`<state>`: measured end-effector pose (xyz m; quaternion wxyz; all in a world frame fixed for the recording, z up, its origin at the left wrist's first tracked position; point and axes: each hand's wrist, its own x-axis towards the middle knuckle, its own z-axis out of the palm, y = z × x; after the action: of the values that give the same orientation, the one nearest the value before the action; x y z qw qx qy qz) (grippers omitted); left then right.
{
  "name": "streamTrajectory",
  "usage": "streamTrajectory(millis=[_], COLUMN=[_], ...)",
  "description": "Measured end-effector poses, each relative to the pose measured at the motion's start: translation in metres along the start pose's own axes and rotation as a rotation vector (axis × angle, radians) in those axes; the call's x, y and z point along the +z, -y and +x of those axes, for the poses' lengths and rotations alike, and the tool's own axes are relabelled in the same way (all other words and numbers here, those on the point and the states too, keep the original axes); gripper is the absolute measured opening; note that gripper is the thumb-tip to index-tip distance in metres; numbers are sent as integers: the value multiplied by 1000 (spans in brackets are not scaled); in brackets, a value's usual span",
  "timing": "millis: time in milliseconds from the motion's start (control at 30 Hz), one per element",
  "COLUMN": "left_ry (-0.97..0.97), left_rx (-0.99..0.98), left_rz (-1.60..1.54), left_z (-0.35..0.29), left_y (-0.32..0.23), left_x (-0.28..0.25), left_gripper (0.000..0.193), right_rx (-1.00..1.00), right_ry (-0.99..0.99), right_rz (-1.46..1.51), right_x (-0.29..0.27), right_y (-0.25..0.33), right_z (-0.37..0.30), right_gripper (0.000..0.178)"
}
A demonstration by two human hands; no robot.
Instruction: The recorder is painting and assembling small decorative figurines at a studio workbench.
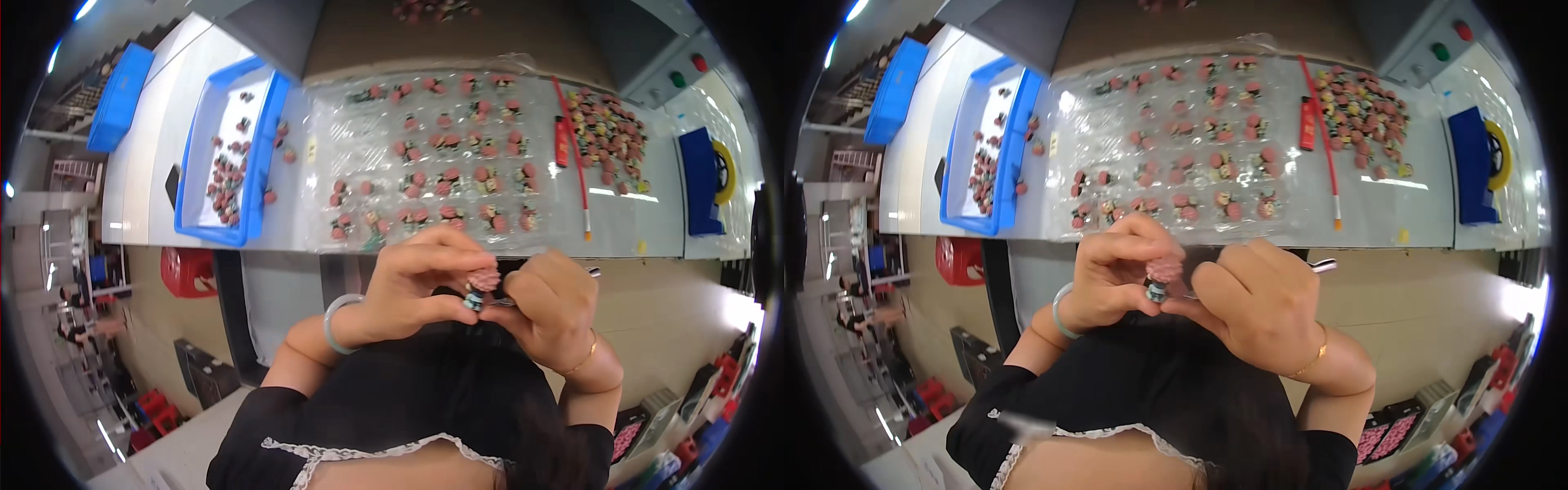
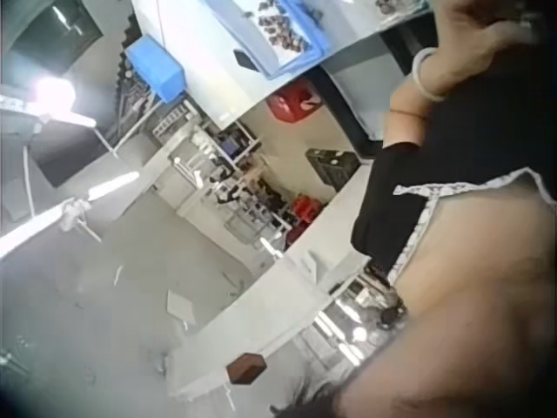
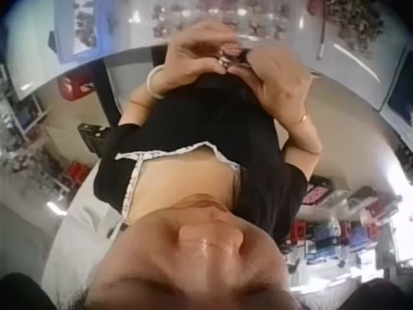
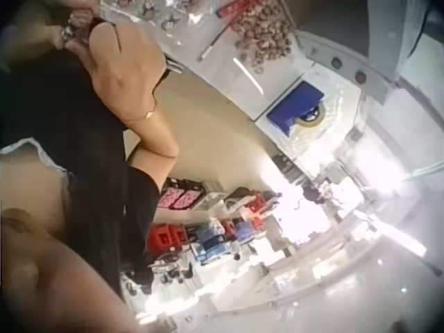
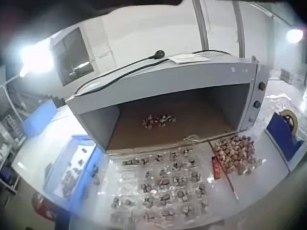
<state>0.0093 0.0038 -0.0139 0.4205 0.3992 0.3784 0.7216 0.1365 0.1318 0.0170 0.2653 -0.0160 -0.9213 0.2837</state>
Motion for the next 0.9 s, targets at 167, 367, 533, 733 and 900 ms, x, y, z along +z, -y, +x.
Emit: streamTrajectory(millis=[167, 367, 533, 733, 900], left_ry=[-38, -37, 12, -1, 4], left_rx=[-66, -41, 35, -19, 4], left_rz=[64, 18, -19, 13, 47], left_z=[-5, -5, -3, -3, -2], left_y=[-7, -7, -2, -4, -2], left_x=[-4, -5, -7, -6, -7], left_gripper=[49, 47, 43, 45, 45], right_rx=[-26, -31, -47, -61, -40], right_ry=[31, 51, 54, 50, 52], right_rz=[-14, -17, 29, 78, 82], right_x=[3, 4, 5, 6, 8], right_y=[6, 8, 5, 2, 1], right_z=[5, 6, 6, 5, 4], right_gripper=[29, 29, 29, 31, 32])
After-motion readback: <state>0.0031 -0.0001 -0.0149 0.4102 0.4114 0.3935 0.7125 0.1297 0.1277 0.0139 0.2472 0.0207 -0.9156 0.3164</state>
